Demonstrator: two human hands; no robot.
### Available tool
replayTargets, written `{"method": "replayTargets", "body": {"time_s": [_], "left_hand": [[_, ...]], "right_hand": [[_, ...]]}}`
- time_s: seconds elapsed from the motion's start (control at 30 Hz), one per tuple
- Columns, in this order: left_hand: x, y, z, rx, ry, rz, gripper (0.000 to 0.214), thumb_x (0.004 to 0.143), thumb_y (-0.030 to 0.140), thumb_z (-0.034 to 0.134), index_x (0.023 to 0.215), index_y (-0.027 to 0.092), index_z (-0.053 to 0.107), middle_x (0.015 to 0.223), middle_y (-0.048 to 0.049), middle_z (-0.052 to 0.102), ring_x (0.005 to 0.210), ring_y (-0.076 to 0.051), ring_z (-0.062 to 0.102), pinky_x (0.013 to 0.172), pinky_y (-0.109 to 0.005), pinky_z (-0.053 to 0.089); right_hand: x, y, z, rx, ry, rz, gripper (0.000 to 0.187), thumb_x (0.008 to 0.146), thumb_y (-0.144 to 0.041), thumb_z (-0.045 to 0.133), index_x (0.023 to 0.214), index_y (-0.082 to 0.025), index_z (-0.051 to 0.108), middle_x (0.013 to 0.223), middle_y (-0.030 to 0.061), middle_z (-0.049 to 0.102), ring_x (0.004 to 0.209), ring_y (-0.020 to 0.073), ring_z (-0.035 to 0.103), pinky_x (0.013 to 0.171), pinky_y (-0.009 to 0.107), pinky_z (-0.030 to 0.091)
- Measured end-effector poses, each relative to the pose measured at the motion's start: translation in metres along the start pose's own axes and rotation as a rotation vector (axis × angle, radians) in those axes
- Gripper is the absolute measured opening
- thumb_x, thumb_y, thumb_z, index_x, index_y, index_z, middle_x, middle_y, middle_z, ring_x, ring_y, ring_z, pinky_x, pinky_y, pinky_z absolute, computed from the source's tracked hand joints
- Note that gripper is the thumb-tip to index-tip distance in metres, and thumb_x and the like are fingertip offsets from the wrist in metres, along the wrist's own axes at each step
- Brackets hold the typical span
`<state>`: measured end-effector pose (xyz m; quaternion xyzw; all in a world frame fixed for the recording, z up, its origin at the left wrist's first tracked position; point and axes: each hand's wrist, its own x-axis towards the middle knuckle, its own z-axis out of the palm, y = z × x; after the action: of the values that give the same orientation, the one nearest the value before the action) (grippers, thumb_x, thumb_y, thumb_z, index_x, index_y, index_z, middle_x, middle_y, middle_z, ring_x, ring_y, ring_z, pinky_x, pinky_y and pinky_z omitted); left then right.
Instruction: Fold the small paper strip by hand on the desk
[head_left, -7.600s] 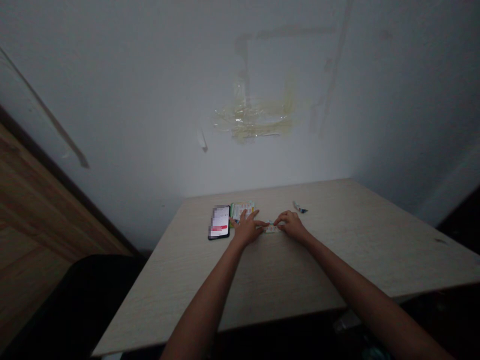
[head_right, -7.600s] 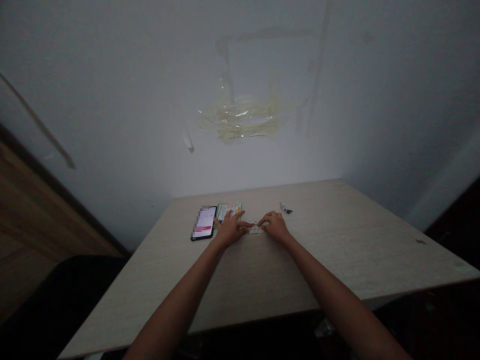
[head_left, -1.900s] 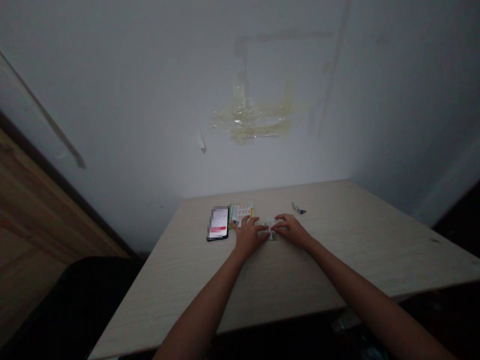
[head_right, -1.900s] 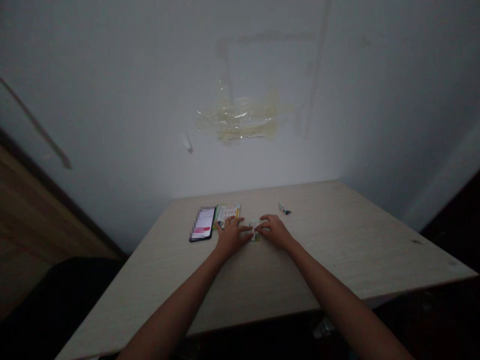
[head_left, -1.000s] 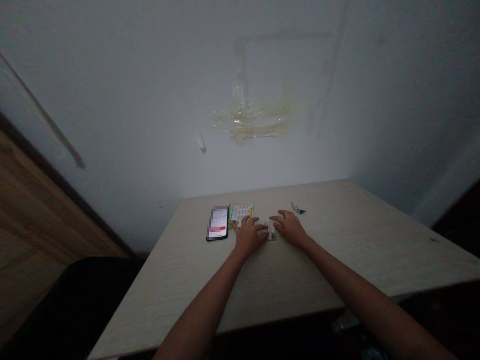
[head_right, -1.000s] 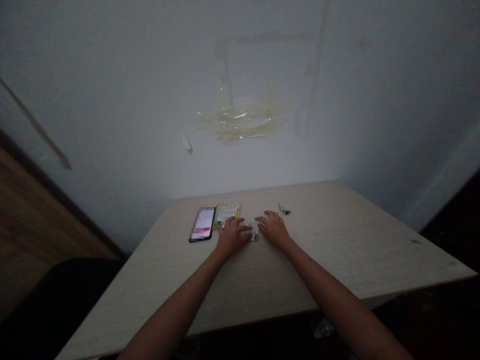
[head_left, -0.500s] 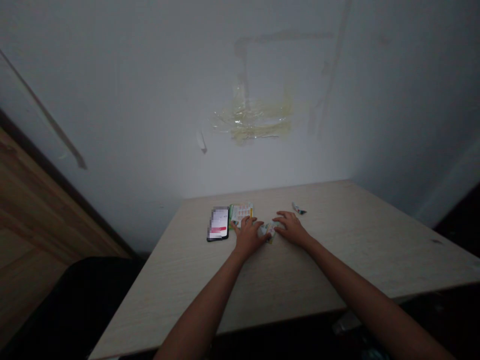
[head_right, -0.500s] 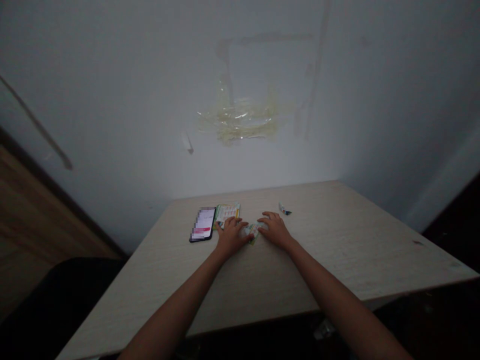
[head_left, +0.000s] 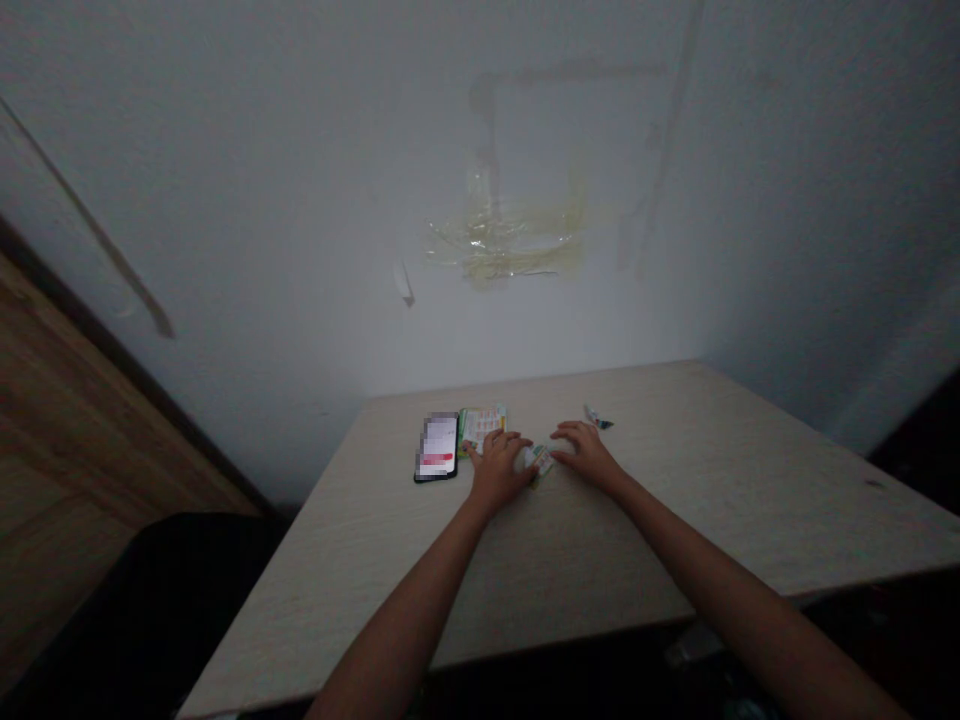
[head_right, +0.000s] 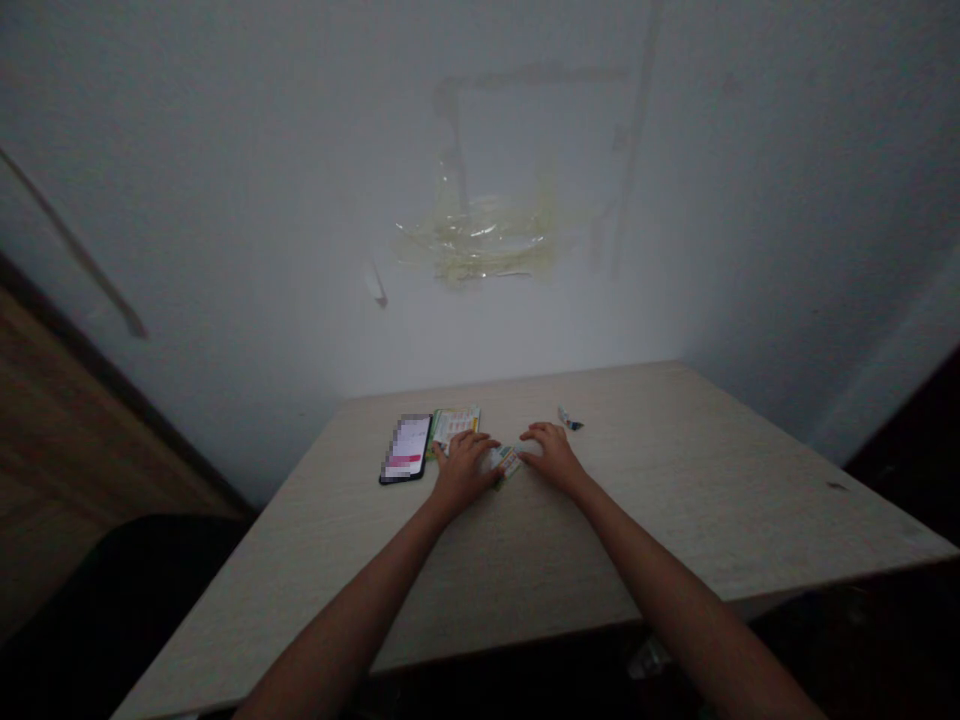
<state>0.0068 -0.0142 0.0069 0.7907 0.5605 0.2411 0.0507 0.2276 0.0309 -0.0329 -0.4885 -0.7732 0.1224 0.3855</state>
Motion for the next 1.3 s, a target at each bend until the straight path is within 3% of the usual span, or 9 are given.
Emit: {"method": "replayTargets", "body": {"time_s": [0.1,0.37,0.57,0.83,1.07,1.3], "left_hand": [[0.000,0.001,-0.002,-0.013,-0.010,0.021,0.042,0.080,0.043,0.068,0.121,0.038,0.061,0.134,-0.0030,0.057,0.134,-0.032,0.035,0.109,-0.075,0.003],[0.000,0.002,-0.006,-0.018,0.003,0.039,0.040,0.084,0.042,0.065,0.123,0.041,0.060,0.134,-0.0017,0.057,0.133,-0.031,0.037,0.112,-0.071,0.005],[0.002,0.000,-0.004,-0.037,0.091,-0.031,0.057,0.081,0.047,0.068,0.133,0.034,0.052,0.136,-0.0056,0.055,0.133,-0.032,0.039,0.112,-0.069,0.011],[0.004,-0.006,0.002,-0.122,0.143,-0.060,0.015,0.078,0.041,0.072,0.085,0.027,0.071,0.128,-0.0036,0.063,0.130,-0.029,0.042,0.112,-0.066,0.011],[0.007,-0.007,0.004,-0.165,0.139,-0.070,0.012,0.079,0.037,0.073,0.078,0.025,0.072,0.128,-0.0027,0.064,0.131,-0.030,0.041,0.111,-0.069,0.009],[0.005,-0.004,-0.002,-0.205,0.121,-0.117,0.013,0.080,0.034,0.071,0.074,0.022,0.070,0.128,-0.0039,0.064,0.131,-0.030,0.041,0.112,-0.067,0.009]], "right_hand": [[0.000,0.000,-0.001,0.019,0.005,-0.013,0.032,0.080,-0.035,0.067,0.110,-0.024,0.071,0.118,0.0108,0.062,0.118,0.0274,0.052,0.104,0.048,0.038],[0.002,-0.001,-0.003,0.108,0.039,-0.004,0.016,0.081,-0.036,0.067,0.086,-0.023,0.075,0.110,0.0085,0.065,0.111,0.0255,0.056,0.102,0.049,0.037],[0.001,-0.008,-0.006,0.141,0.030,-0.007,0.015,0.080,-0.036,0.067,0.083,-0.022,0.073,0.110,0.0081,0.065,0.110,0.0247,0.056,0.103,0.049,0.036],[-0.001,-0.016,-0.006,0.178,0.005,-0.039,0.015,0.081,-0.036,0.066,0.082,-0.022,0.072,0.111,0.0083,0.066,0.111,0.0247,0.056,0.103,0.047,0.036],[-0.001,-0.012,-0.002,0.211,0.015,-0.060,0.015,0.083,-0.034,0.064,0.081,-0.021,0.071,0.108,0.0093,0.067,0.108,0.0250,0.056,0.101,0.046,0.038],[-0.002,-0.015,-0.009,0.228,0.132,-0.050,0.022,0.081,-0.033,0.065,0.099,-0.021,0.067,0.102,0.0073,0.067,0.102,0.0235,0.059,0.094,0.043,0.045]]}}
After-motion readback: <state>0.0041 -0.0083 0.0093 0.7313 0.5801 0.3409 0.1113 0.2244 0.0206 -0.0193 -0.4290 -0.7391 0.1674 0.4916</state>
